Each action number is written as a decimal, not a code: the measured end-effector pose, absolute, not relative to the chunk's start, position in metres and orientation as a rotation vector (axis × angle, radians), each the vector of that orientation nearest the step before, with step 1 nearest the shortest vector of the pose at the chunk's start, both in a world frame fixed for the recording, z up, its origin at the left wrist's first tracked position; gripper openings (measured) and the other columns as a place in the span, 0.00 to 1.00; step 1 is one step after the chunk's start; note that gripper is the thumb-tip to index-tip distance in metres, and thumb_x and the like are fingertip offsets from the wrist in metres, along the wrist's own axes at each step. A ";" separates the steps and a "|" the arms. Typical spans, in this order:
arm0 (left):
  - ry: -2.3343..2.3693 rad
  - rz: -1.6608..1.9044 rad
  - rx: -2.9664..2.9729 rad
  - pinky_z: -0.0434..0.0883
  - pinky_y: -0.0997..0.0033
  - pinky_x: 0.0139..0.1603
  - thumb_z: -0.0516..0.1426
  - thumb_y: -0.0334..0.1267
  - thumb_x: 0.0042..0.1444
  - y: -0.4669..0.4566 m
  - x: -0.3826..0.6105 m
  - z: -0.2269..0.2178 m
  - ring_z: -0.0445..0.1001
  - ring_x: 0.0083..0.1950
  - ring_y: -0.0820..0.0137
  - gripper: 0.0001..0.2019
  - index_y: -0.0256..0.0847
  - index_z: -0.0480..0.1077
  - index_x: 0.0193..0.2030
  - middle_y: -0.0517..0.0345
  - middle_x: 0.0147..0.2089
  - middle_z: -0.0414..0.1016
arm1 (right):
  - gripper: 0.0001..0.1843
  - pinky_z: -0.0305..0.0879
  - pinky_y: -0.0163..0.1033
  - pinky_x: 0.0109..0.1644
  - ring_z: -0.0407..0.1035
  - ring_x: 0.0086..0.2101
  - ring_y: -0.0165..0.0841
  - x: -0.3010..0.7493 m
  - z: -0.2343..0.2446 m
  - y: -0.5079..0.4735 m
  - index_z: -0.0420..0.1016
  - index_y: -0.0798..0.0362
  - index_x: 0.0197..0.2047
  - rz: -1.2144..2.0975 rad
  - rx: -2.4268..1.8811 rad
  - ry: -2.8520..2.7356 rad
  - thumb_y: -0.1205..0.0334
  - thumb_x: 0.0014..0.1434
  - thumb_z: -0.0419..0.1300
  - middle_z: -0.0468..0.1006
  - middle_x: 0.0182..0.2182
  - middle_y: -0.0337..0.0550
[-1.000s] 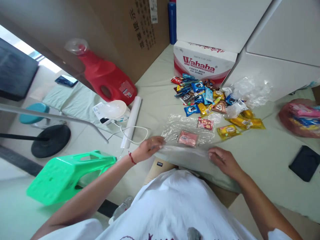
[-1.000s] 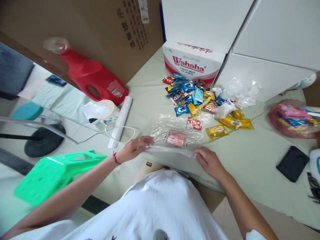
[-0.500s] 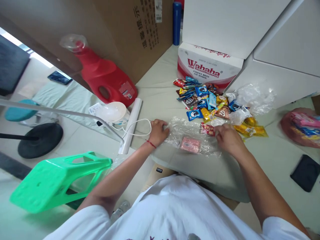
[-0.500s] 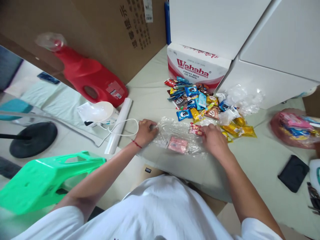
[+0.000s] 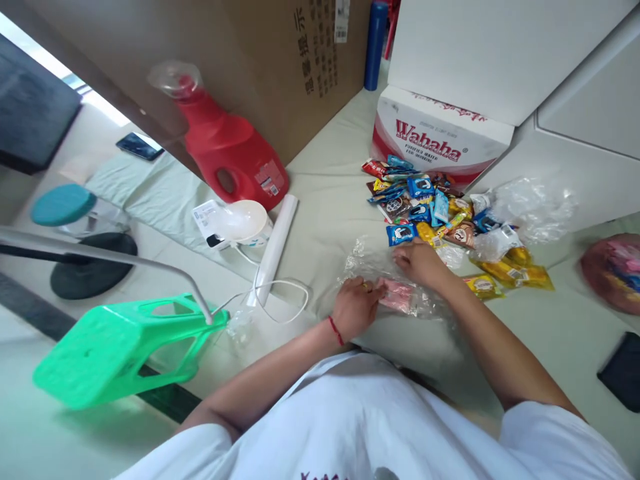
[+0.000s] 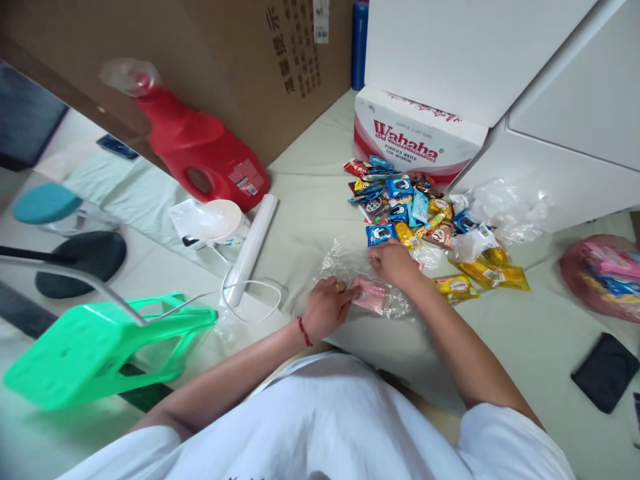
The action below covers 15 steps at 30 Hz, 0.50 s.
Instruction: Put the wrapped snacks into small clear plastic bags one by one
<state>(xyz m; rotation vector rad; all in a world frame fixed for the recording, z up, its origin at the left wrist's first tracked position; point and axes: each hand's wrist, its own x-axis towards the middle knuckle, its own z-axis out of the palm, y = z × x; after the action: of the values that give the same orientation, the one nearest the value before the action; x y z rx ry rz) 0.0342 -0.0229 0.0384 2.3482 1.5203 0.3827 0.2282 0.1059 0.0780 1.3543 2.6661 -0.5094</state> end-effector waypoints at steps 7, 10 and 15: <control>1.512 0.457 2.237 0.65 0.59 0.44 0.54 0.30 0.64 -0.019 0.031 0.030 0.72 0.40 0.61 0.13 0.40 0.81 0.40 0.50 0.32 0.77 | 0.23 0.60 0.41 0.42 0.63 0.42 0.41 0.234 0.074 0.017 0.73 0.50 0.66 -0.351 1.087 2.816 0.67 0.69 0.54 0.75 0.42 0.51; 1.363 0.705 1.965 0.67 0.62 0.43 0.54 0.32 0.60 -0.018 0.012 0.022 0.72 0.37 0.64 0.13 0.40 0.80 0.31 0.52 0.30 0.77 | 0.34 0.64 0.42 0.47 0.63 0.45 0.42 0.236 0.053 -0.007 0.62 0.51 0.73 -0.354 1.094 2.856 0.76 0.65 0.54 0.74 0.45 0.51; 1.711 1.225 1.189 0.69 0.65 0.38 0.48 0.43 0.65 -0.003 -0.032 0.017 0.71 0.34 0.66 0.19 0.40 0.78 0.35 0.54 0.30 0.75 | 0.30 0.66 0.45 0.53 0.62 0.45 0.42 0.231 0.046 -0.020 0.66 0.49 0.71 -0.393 1.123 2.939 0.71 0.68 0.55 0.70 0.46 0.52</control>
<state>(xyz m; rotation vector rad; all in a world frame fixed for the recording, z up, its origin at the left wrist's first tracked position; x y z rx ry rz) -0.0317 -0.0025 0.0169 1.1894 1.7107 1.2249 0.2312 -0.0202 0.0455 1.1232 2.9391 -0.3935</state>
